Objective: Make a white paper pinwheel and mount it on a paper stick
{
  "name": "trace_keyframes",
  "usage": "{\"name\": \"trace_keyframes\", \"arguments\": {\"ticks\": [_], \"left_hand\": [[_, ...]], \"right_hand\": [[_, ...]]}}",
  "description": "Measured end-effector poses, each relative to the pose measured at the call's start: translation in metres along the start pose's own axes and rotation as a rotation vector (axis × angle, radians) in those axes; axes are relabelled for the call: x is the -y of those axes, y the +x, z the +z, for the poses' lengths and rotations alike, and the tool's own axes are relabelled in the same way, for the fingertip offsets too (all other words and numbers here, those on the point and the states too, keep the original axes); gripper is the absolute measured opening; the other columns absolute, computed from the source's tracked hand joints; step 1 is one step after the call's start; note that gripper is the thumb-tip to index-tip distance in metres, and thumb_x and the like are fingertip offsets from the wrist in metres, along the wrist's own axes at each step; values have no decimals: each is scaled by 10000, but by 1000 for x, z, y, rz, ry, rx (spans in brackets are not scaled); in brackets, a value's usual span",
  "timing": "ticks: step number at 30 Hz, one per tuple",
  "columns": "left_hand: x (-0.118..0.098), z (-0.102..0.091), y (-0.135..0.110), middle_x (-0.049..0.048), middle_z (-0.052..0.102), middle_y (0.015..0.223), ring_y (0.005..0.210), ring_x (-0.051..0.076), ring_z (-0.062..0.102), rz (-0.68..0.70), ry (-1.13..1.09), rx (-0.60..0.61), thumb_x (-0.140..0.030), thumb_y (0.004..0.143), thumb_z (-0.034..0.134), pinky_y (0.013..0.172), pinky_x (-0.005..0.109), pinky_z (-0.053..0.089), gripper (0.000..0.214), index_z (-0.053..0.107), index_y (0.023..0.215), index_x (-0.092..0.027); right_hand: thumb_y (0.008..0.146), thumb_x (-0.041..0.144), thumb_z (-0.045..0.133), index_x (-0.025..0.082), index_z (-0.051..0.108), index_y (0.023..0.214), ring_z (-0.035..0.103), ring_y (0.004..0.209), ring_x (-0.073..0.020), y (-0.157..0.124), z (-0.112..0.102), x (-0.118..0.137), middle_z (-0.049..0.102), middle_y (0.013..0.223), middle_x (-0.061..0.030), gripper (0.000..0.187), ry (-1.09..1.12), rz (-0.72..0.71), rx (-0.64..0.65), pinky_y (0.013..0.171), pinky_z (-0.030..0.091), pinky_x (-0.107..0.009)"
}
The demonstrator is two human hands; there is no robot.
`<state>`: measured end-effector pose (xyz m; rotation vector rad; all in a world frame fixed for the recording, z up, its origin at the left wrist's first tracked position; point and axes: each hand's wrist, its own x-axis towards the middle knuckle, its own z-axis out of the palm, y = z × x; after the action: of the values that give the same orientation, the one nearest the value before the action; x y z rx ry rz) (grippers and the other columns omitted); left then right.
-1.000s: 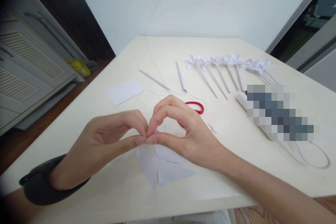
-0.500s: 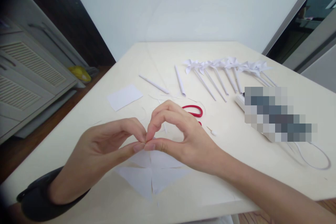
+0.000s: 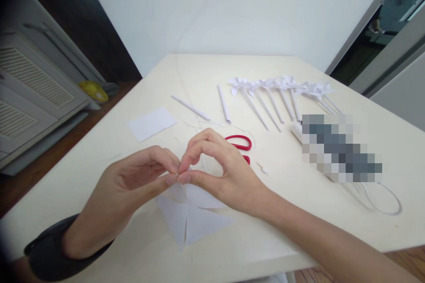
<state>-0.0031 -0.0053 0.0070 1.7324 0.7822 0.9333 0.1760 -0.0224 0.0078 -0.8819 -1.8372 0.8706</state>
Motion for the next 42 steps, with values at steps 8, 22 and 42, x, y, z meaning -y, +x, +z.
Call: {"name": "trace_keyframes", "arguments": {"ticks": [8, 22, 42], "left_hand": [[-1, -2, 1, 4, 621, 741, 725, 125, 594, 33, 73, -11, -140, 766, 588, 641, 221, 481, 42, 578, 750, -177], [-4, 1, -3, -21, 606, 739, 764, 121, 587, -14, -61, -66, -158, 768, 592, 759, 248, 444, 223, 498, 963, -212], [-7, 3, -10, -48, 609, 773, 801, 105, 583, 27, -23, -36, -98, 782, 561, 816, 253, 424, 314, 437, 1026, -253]], "right_hand": [[774, 166, 609, 182, 583, 791, 499, 852, -128, 1, 2, -3, 493, 889, -17, 35, -17, -7, -22, 812, 401, -303], [800, 153, 574, 196, 573, 789, 482, 883, -141, -4, 9, 0, 477, 878, -19, 45, 86, 75, -57, 822, 359, -294], [805, 157, 562, 210, 563, 781, 462, 889, -139, -9, 13, 3, 475, 877, -10, 58, 132, 110, -84, 819, 349, -280]]}}
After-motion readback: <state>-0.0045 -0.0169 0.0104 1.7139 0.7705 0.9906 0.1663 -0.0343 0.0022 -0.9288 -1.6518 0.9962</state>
